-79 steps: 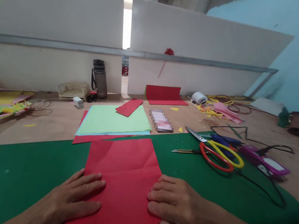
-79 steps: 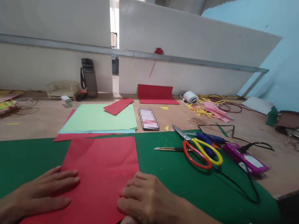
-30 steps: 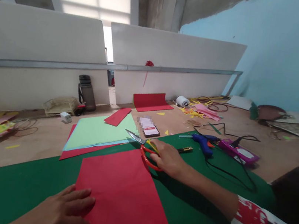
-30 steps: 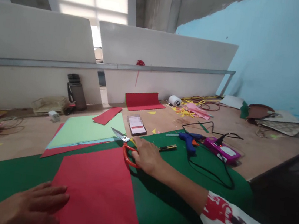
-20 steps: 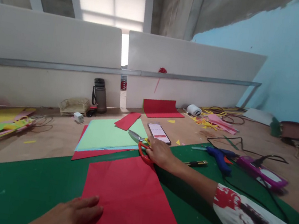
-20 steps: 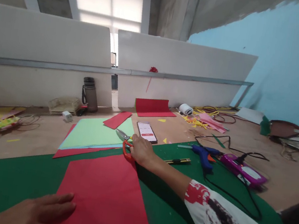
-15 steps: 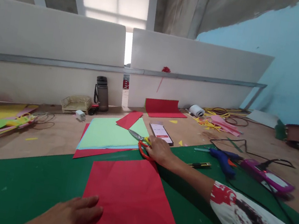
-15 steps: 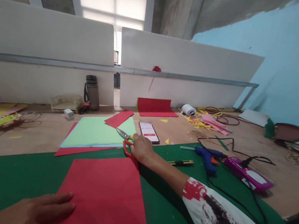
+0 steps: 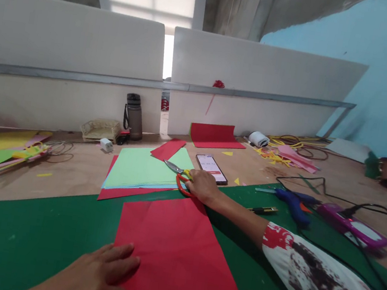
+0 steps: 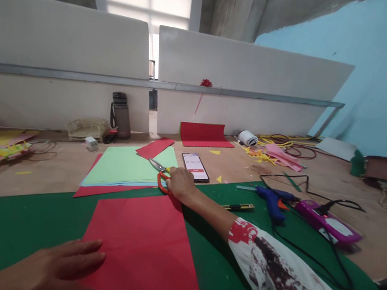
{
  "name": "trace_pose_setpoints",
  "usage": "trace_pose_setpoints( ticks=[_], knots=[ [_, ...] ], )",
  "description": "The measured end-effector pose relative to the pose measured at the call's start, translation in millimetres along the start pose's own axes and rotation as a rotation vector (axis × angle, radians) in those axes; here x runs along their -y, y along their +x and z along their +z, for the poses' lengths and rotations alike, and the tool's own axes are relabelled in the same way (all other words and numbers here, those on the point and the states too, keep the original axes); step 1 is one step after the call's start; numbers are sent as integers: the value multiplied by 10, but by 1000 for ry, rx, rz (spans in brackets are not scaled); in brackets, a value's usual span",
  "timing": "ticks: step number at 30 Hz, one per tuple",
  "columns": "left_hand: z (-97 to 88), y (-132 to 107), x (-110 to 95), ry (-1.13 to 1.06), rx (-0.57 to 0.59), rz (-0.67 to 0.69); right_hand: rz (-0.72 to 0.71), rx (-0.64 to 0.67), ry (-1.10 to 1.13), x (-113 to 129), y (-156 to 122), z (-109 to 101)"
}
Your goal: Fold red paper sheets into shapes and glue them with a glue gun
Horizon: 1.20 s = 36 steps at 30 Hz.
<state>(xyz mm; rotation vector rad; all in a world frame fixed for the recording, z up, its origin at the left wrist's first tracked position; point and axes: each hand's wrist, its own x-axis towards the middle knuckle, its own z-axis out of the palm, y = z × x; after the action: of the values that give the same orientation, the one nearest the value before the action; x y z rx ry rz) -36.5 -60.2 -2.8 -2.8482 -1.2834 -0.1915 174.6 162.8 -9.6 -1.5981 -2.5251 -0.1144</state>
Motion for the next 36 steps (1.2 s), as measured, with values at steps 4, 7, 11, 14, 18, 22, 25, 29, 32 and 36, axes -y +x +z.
trace_pose_setpoints(
  ticks=[4, 7, 11, 14, 18, 22, 25, 29, 32, 36],
  knots=[
    [11, 6, -12, -5, 32, -13, -7, -28, -4, 7, 34, 40],
    [80, -23, 12, -41, 20, -40, -30, -52, -4, 0, 11, 48],
    [212, -91, 113, -186, -19, -100, -142, -98, 4, 12, -208, -50],
    [203, -122, 202, -339, -40, -200, -289, -85, 37, 84, -513, -154],
    [27, 6, 316, -323, -142, -459, -426, 35, 149, 231, -888, -172],
    [-14, 302, 500, -161, -141, -735, -427, 53, 183, 318, -1035, -79],
    [106, 452, 626, -262, -104, -811, -424, 34, 198, 323, -1061, -38],
    [246, 506, 628, -486, -238, -823, -449, 25, 236, 303, -1101, -34],
    [263, 535, 544, -539, -338, -810, -498, 43, 307, 309, -1130, -38],
    [261, 611, 477, -533, -420, -789, -588, 164, 446, 351, -1132, -55]
  ],
)
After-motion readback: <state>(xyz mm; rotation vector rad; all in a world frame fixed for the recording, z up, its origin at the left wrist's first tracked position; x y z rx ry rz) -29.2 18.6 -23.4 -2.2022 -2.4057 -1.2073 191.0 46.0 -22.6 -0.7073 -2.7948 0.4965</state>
